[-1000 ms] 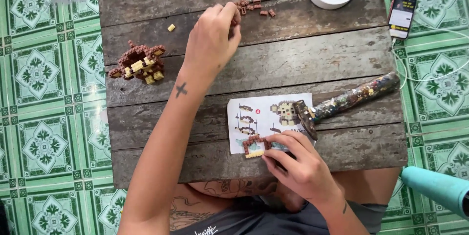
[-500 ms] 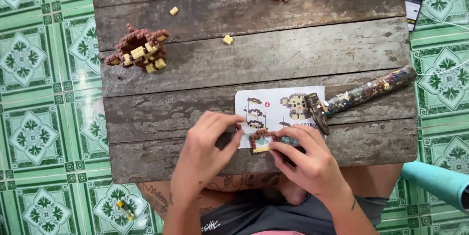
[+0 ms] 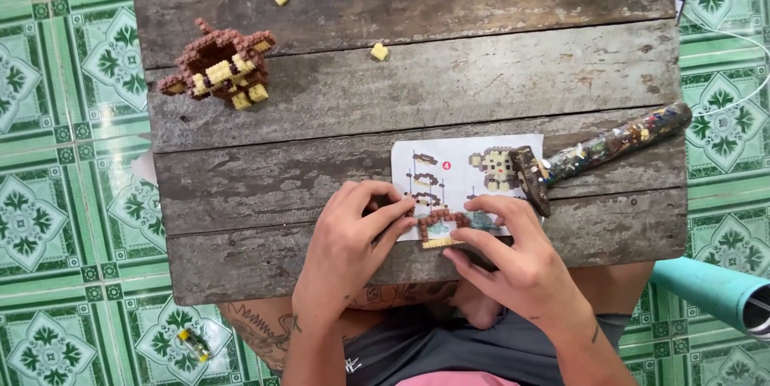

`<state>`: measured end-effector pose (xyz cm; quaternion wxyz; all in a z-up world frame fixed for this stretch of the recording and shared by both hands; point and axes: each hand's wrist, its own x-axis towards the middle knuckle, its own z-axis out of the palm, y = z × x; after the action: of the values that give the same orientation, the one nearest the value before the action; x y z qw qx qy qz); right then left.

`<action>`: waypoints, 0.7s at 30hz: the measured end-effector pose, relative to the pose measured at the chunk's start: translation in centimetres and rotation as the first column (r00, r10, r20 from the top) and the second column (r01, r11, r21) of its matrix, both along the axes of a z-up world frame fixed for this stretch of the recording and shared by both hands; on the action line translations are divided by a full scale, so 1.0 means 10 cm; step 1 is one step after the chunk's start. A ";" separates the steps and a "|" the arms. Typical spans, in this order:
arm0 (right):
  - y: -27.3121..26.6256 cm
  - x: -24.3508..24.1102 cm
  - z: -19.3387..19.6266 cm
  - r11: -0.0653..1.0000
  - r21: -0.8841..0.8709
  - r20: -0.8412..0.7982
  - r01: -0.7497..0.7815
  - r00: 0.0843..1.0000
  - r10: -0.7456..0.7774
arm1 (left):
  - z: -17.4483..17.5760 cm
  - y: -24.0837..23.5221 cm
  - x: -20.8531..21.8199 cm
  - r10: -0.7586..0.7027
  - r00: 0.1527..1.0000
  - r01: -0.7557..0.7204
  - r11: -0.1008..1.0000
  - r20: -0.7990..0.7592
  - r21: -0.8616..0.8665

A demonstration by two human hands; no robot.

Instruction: The person assembles small plastic beads into a figurine by hand, following a printed instruction sheet. They pick up individual beads, connect them to form small sections, and attach these sections to a larger partially completed figure on the table.

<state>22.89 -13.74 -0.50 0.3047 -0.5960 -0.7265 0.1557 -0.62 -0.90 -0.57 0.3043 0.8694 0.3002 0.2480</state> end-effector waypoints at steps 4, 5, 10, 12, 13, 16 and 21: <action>0.17 -0.07 0.15 0.995 0.051 0.112 -0.083 0.991 0.077 | 0.03 0.00 -0.01 -0.006 1.000 0.006 1.000 0.005 -0.017; 0.20 -0.07 0.13 0.991 0.046 0.139 -0.129 0.983 0.122 | 0.04 0.00 -0.02 -0.012 1.000 0.013 0.999 0.018 -0.032; 0.30 -0.10 0.09 0.983 0.054 0.105 -0.175 0.980 0.169 | 0.08 0.01 -0.01 0.002 1.000 -0.001 0.999 0.025 -0.036; 0.32 -0.13 0.09 0.990 0.055 -0.014 -0.131 0.991 0.132 | 0.05 0.01 -0.02 0.011 1.000 -0.011 1.000 0.026 -0.021; 0.32 -0.14 0.11 0.989 0.051 -0.013 -0.136 0.990 0.137 | 0.04 0.00 -0.02 0.017 0.999 -0.016 1.000 0.027 -0.025; 0.35 -0.16 0.12 0.993 0.053 -0.072 -0.110 0.991 0.113 | 0.02 0.01 -0.02 0.014 1.000 -0.014 1.000 0.026 -0.027; 0.41 -0.19 0.10 0.991 0.057 -0.012 -0.120 0.993 0.121 | 0.00 0.01 -0.01 0.036 0.997 -0.034 0.999 0.073 -0.028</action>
<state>21.01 -9.67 0.50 0.3167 -0.5410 -0.7629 0.1580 -0.76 -0.80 -0.57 0.3221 0.8502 0.3073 0.2811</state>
